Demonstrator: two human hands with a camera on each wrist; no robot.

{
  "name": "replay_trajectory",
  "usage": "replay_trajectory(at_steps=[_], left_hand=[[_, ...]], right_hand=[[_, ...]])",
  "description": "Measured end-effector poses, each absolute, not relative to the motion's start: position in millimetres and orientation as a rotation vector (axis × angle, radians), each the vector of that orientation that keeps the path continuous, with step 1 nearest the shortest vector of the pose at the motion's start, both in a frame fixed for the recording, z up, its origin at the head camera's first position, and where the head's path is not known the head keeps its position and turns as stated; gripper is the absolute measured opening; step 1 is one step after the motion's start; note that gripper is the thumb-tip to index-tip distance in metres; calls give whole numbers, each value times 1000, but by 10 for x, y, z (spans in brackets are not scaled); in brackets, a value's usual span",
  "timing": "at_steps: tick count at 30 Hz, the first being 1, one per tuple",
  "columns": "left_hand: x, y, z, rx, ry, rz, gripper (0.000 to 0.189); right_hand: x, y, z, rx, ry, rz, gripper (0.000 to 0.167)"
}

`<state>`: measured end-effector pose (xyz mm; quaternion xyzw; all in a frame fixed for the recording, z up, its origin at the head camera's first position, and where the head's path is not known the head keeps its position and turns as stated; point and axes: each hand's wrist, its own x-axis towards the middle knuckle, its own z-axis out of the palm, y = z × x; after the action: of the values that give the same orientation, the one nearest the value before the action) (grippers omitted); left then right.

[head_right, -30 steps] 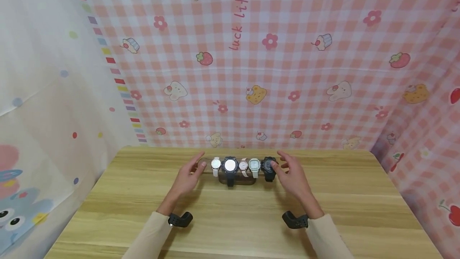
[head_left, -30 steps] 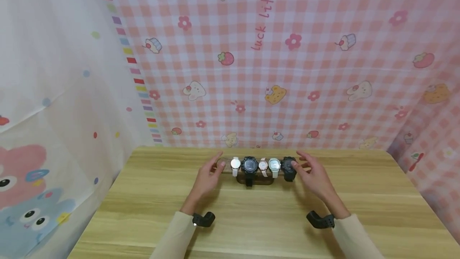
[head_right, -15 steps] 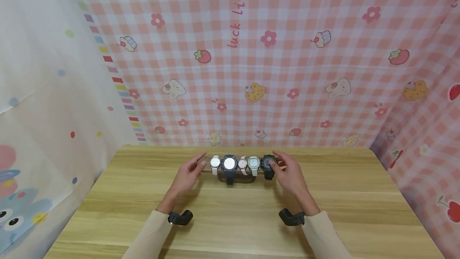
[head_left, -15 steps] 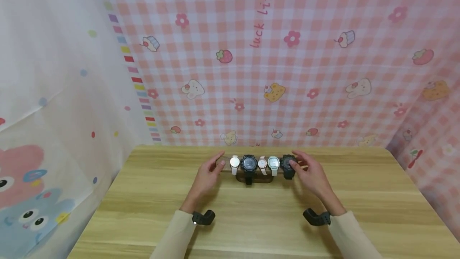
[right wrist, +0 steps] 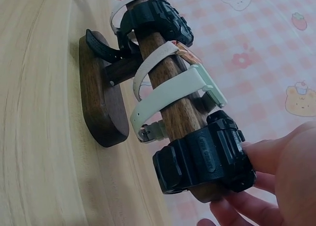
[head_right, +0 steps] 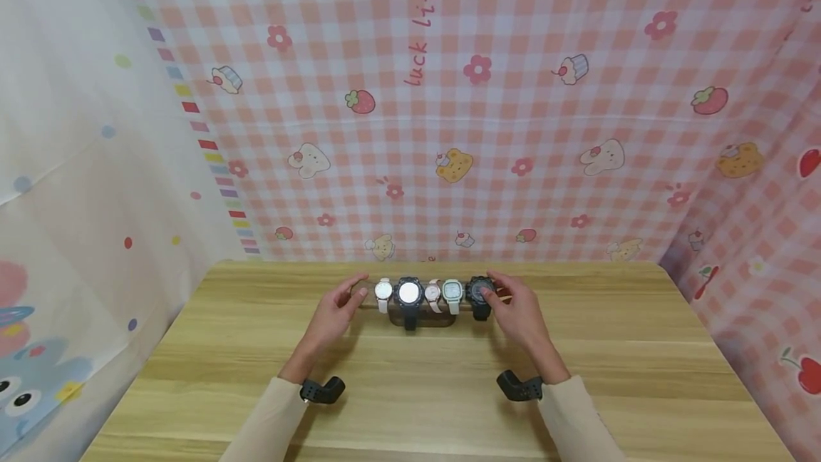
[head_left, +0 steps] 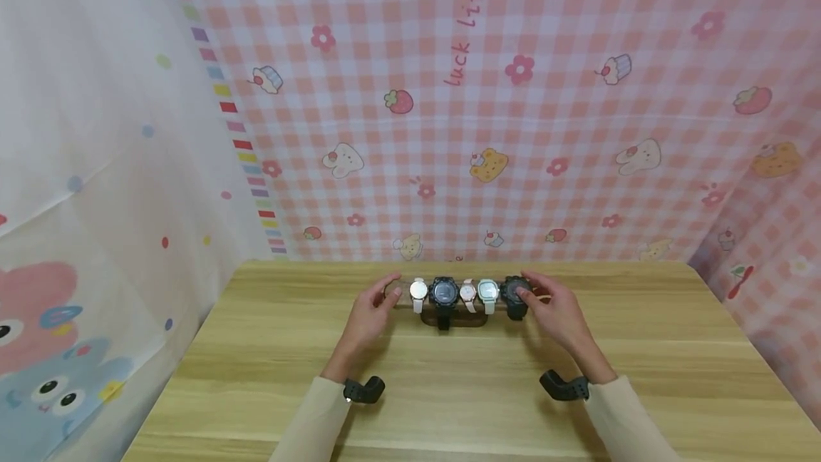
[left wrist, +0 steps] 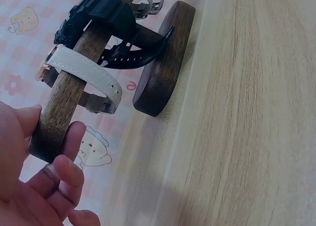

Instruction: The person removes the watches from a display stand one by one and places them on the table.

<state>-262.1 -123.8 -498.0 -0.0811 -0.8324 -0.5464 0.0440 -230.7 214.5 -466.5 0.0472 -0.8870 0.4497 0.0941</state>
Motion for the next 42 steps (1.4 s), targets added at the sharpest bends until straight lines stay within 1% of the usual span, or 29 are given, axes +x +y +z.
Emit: replay_trajectory(at_steps=[27,36,42], left_hand=[[-2627,-1227,-4975,-245,-2529,-1656,31],[-2629,-1235,-4985,-242,-2524,-1665,32],[-2633,-1232,-4989,-238,-2524,-1664,33]], right_hand=[[-2290,2230,-4593,84,-2716,1337,44],[-2320,2308,-4617,41,-2698,1442,45],[-2331,2358,-4603,-19,-2660,1503,42]])
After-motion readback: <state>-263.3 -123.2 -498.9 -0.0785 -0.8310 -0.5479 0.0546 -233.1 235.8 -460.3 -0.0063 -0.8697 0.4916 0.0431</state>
